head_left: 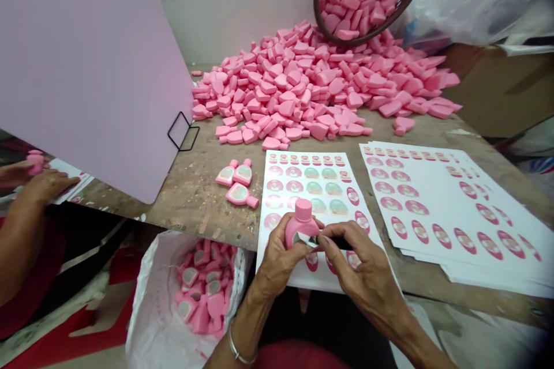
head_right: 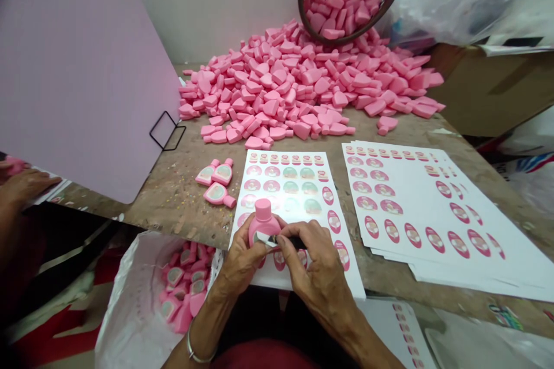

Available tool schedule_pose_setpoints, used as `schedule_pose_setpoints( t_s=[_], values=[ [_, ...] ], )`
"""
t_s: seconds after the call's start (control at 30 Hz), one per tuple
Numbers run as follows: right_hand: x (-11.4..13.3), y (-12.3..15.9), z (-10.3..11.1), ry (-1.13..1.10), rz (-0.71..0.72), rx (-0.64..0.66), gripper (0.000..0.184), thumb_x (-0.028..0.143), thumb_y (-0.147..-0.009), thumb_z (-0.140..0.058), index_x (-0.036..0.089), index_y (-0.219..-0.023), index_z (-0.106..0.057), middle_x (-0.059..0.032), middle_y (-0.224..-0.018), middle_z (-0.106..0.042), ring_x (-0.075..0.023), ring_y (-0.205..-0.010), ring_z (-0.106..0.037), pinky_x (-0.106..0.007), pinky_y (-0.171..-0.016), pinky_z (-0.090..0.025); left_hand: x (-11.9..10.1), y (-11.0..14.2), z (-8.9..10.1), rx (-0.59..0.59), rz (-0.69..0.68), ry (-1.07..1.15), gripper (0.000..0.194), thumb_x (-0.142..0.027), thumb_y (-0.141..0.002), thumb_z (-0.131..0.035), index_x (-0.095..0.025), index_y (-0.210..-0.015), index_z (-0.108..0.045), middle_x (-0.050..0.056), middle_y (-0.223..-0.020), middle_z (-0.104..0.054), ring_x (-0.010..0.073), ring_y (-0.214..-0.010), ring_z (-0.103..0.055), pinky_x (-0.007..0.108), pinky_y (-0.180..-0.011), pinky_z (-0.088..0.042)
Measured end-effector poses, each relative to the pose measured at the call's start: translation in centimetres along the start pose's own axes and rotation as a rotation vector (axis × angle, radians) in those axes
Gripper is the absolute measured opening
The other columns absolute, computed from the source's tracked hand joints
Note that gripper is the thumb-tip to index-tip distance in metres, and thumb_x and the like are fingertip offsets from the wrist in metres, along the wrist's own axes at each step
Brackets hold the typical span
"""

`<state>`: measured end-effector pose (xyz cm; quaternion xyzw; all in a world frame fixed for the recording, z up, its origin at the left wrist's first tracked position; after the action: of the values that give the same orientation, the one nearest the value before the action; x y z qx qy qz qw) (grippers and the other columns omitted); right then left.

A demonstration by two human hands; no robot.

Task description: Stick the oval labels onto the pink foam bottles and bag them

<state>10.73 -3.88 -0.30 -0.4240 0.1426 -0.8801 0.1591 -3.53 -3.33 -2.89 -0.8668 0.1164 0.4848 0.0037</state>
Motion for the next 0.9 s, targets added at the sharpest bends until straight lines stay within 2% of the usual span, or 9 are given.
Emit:
schedule_pose_setpoints(
  t_s=[0.2, 0.37, 0.53, 0.6, 0.73, 0.9],
  values=[
    [0.0, -0.1, 0.0, -0.021, 0.027, -0.012, 0.004, 0.022, -0.09, -0.055, 0.022, -0.086, -0.057, -0.0001, -0.078, -0.059, -0.0147, -0.073, -0.056, -0.029, -0.067, -0.044, 1.0, 0.0, 0.4, 0.01, 0.014, 0.051, 0.031, -0.015, -0.075, -0.065, -0.018, -0.106, -0.063, 0.001, -0.089, -0.06, 0.0096, -0.074, -0.051, 0.022, -0.071, -0.048],
    [-0.1, -0.1, -0.2, -0.044, 0.01, 0.006, 0.006, 0.023, -0.09, -0.055, 0.022, -0.084, -0.057, 0.0001, -0.078, -0.059, -0.0142, -0.072, -0.056, -0.028, -0.066, -0.044, 1.4, 0.0, 0.5, 0.007, 0.031, 0.036, 0.027, -0.023, -0.079, -0.068, -0.017, -0.104, -0.062, 0.003, -0.091, -0.059, 0.0091, -0.071, -0.053, 0.021, -0.067, -0.049],
    [-0.3, -0.2, -0.1, -0.011, 0.03, -0.16, 0.003, 0.019, -0.089, -0.056, 0.022, -0.087, -0.056, 0.0002, -0.077, -0.058, -0.0133, -0.071, -0.056, -0.028, -0.065, -0.044, 1.0, -0.2, -0.2, 0.036, 0.039, 0.112, 0.028, -0.023, -0.079, -0.069, -0.017, -0.106, -0.061, 0.004, -0.093, -0.062, 0.0113, -0.071, -0.056, 0.026, -0.063, -0.053],
    [-0.4, -0.1, 0.0, 0.043, 0.064, -0.215, 0.004, 0.018, -0.089, -0.057, 0.021, -0.089, -0.056, -0.0007, -0.079, -0.058, -0.0145, -0.073, -0.055, -0.03, -0.067, -0.043, 0.9, -0.2, -0.3, 0.045, 0.036, 0.129, 0.031, -0.023, -0.079, -0.069, -0.017, -0.108, -0.06, 0.005, -0.092, -0.062, 0.0122, -0.071, -0.057, 0.027, -0.063, -0.054],
    [-0.3, 0.0, -0.1, 0.12, 0.148, -0.196, 0.006, 0.016, -0.087, -0.059, 0.02, -0.091, -0.056, -0.0014, -0.078, -0.06, -0.0157, -0.073, -0.054, -0.033, -0.07, -0.04, 0.9, -0.2, -0.1, 0.025, 0.02, 0.116, 0.03, -0.022, -0.079, -0.067, -0.015, -0.108, -0.062, 0.006, -0.097, -0.063, 0.0145, -0.081, -0.058, 0.024, -0.067, -0.052],
    [0.2, -0.3, -0.1, 0.184, 0.29, -0.181, 0.012, 0.011, -0.085, -0.06, 0.017, -0.094, -0.056, -0.0038, -0.078, -0.062, -0.0175, -0.075, -0.054, -0.035, -0.071, -0.039, 0.9, 0.0, 0.0, 0.001, 0.067, 0.176, 0.033, -0.024, -0.08, -0.062, -0.018, -0.112, -0.06, 0.004, -0.093, -0.064, 0.0126, -0.07, -0.059, 0.024, -0.061, -0.051]
  ],
)
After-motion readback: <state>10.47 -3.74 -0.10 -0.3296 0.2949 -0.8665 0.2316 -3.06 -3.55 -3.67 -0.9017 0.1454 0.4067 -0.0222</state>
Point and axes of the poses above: each hand's wrist, its own y-axis away from the middle knuckle, its own z-axis out of the back of the hand, x = y × z, the point moved 1 cm from there along -y, towards the middle knuckle
